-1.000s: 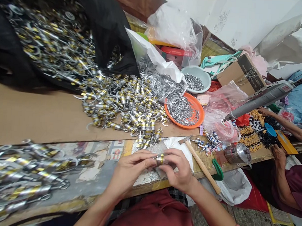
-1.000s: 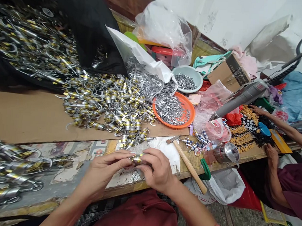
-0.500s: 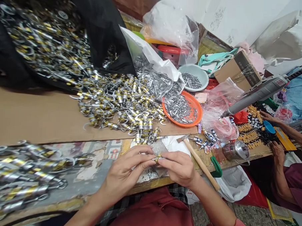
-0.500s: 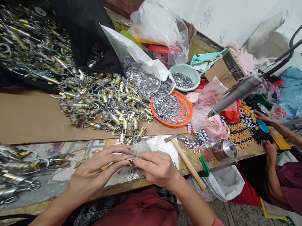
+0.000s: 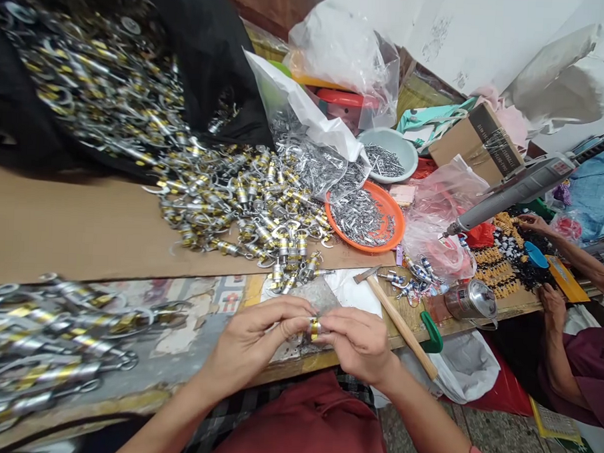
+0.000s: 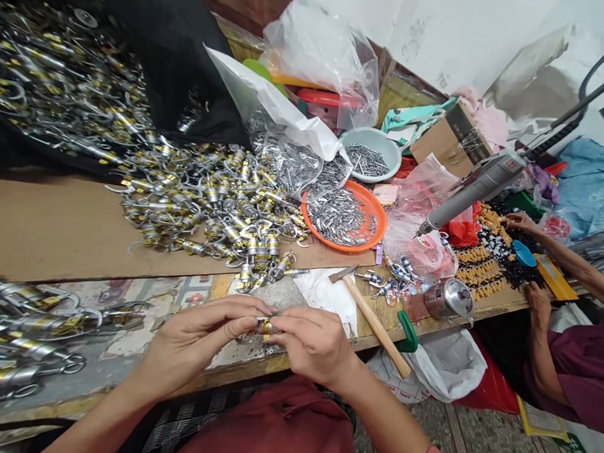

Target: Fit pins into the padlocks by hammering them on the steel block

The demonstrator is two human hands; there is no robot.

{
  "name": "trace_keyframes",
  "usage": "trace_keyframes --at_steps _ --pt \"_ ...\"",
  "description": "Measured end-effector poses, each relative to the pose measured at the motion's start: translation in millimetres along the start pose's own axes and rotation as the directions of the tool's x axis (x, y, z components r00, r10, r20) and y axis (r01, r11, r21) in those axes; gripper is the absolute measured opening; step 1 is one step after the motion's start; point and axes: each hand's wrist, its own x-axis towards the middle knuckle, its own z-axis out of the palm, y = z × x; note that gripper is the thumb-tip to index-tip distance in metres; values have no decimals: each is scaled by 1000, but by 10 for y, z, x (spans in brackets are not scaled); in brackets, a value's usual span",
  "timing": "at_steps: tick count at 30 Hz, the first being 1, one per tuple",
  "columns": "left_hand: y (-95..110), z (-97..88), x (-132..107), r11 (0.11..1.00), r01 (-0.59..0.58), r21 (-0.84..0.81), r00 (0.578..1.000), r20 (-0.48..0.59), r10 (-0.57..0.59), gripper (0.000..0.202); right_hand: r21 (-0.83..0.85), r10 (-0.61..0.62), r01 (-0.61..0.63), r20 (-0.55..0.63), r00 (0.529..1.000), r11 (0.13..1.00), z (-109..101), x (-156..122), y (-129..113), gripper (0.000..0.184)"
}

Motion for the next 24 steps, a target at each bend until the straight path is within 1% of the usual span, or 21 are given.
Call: trace_keyframes --at_steps 2,4,5,6,8,9,10,12,13,14,15,16,17,18,19,22,23,24 --pt "0 10 -1 995 76 -62 997 4 -76 18 21 13 -14 13 1000 1000 3 9 -11 14" --pt "-26 41 -18 979 171 -113 984 -27 -175 15 33 40 -41 22 999 999 -4 32 -24 13" --pt "-46 64 -33 963 231 -140 968 -63 -242 14 48 65 -66 15 998 997 -8 47 -30 12" --pt "-67 91 -53 940 294 -170 943 -106 -314 15 66 101 -101 0 995 993 -10 61 -36 12" --pt "-103 149 -104 887 395 -239 884 -164 -437 24 103 198 -193 -38 980 976 -2 76 -48 14" --pt "-115 176 -133 868 416 -271 868 -166 -468 31 118 251 -243 -54 966 963 10 73 -56 15" --pt "-124 200 -163 857 420 -298 864 -156 -478 40 128 302 -293 -64 951 948 26 61 -67 16" --pt "-137 234 -217 858 397 -327 880 -132 -457 55 140 377 -366 -67 924 920 61 21 -93 17" --pt "-145 244 -238 865 383 -326 887 -134 -443 59 144 395 -384 -56 917 912 73 4 -102 18" --pt "-157 248 -254 873 370 -317 891 -146 -430 60 137 397 -390 -25 917 910 74 -3 -99 18" --pt "-174 250 -264 881 364 -304 892 -160 -424 59 90 391 -392 38 920 915 60 7 -77 18" --pt "-195 248 -269 886 362 -291 891 -171 -420 58 5 387 -390 117 915 921 27 39 -27 16" --pt "-219 246 -268 888 361 -284 891 -177 -418 57 -107 397 -383 192 898 918 -26 96 57 13" --pt "-243 243 -265 887 362 -286 891 -174 -420 58 -254 427 -365 262 865 896 -97 176 178 11" --pt "-265 240 -258 882 370 -292 891 -157 -426 59 -378 476 -364 264 839 851 -182 275 335 12" --pt "-290 233 -233 850 420 -318 887 -55 -459 64 -589 580 -408 129 804 698 -451 616 933 31" --pt "-283 228 -224 838 440 -321 883 -13 -469 66 -645 612 -407 119 782 647 -517 720 1132 33" --pt "-270 221 -216 831 456 -319 880 22 -475 67 -693 643 -396 127 755 602 -561 808 1310 31"
